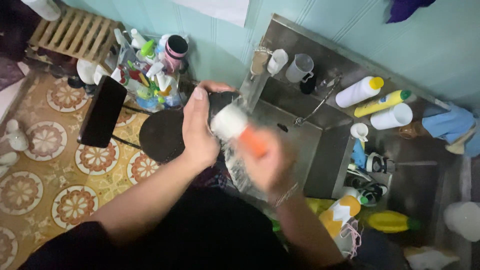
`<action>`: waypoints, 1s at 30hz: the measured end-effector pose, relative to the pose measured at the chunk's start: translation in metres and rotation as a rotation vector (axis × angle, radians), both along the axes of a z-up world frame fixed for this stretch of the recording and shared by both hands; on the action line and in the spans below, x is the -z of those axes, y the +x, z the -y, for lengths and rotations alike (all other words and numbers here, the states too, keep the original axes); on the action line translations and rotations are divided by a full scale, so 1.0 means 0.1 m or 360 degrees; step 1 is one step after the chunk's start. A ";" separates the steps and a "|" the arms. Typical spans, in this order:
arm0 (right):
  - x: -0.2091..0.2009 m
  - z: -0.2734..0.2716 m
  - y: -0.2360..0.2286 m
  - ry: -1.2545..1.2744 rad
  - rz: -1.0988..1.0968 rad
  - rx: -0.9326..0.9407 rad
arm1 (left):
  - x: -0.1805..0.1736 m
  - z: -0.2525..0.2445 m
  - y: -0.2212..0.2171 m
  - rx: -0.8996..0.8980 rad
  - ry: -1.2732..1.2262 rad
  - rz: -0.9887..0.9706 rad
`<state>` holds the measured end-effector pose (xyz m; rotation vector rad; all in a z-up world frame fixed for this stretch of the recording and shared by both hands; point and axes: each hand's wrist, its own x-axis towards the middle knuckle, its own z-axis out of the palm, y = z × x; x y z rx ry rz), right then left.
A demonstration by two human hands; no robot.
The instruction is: Cleaning and scrubbing the sole of a pair of slide sandals in a sink.
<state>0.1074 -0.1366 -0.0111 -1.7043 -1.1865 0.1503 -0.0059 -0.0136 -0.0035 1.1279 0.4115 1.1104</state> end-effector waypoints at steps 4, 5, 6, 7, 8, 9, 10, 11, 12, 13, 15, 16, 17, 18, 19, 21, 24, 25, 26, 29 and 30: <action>-0.02 -0.04 0.13 0.0206 0.0166 -0.0221 | -0.08 0.00 -0.01 0.0005 0.0045 -0.0116; 0.04 -0.06 0.22 0.0289 0.0133 -0.0201 | -0.11 0.03 -0.02 0.0021 0.0046 -0.0119; -0.02 -0.07 0.17 0.0288 0.0135 -0.0204 | -0.10 0.03 -0.02 0.0018 0.0045 -0.0117; -0.08 -0.07 0.12 0.0369 0.0145 -0.0234 | -0.09 0.02 -0.02 0.0021 0.0095 -0.0158; -0.14 -0.08 0.08 0.0454 0.0157 -0.0257 | -0.08 0.01 0.00 0.0030 0.0148 -0.0198; -0.15 -0.08 0.12 0.0456 0.0160 -0.0253 | -0.09 0.01 -0.01 0.0033 0.0151 -0.0195; -0.16 -0.08 0.15 0.0440 0.0323 -0.0299 | -0.10 0.01 -0.02 0.0058 0.0150 -0.0200; -0.17 -0.08 0.19 0.0425 0.0484 -0.0345 | -0.11 0.01 -0.03 0.0083 0.0150 -0.0206; -0.16 -0.10 0.27 0.0428 0.0485 -0.0338 | -0.12 0.01 -0.02 0.0090 0.0154 -0.0206; -0.15 -0.13 0.36 0.0429 0.0500 -0.0299 | -0.12 0.01 -0.03 0.0104 0.0147 -0.0185; -0.24 -0.13 0.34 0.0417 0.0509 -0.0274 | -0.11 0.04 -0.05 0.0108 0.0124 -0.0165; -0.35 -0.13 0.25 0.0433 0.0478 -0.0326 | -0.11 0.04 -0.04 0.0094 0.0144 -0.0181; -0.45 -0.14 0.16 0.0449 0.0448 -0.0377 | -0.12 0.03 -0.04 0.0080 0.0165 -0.0198; -0.37 -0.13 0.24 0.0452 0.0449 -0.0373 | -0.14 0.03 -0.04 0.0083 0.0169 -0.0198; -0.29 -0.12 0.31 0.0447 0.0424 -0.0461 | -0.17 0.03 -0.05 0.0075 0.0138 -0.0174; -0.15 -0.11 0.40 0.0445 0.0392 -0.0550 | -0.18 0.03 -0.07 0.0065 0.0106 -0.0159; -0.17 -0.15 0.39 0.0460 0.0288 -0.0563 | -0.18 0.04 -0.08 0.0003 0.0180 -0.0144; -0.29 -0.16 0.31 0.0492 0.0371 -0.0520 | -0.20 0.07 -0.08 -0.0005 0.0237 -0.0180; -0.40 -0.17 0.23 0.0523 0.0458 -0.0472 | -0.22 0.09 -0.07 -0.0007 0.0294 -0.0213; -0.26 -0.11 0.30 0.0534 0.0539 -0.0433 | -0.23 0.08 -0.05 0.0069 0.0058 -0.0053; -0.17 -0.11 0.32 0.0539 0.0542 -0.0437 | -0.24 0.05 -0.07 0.0065 0.0063 -0.0051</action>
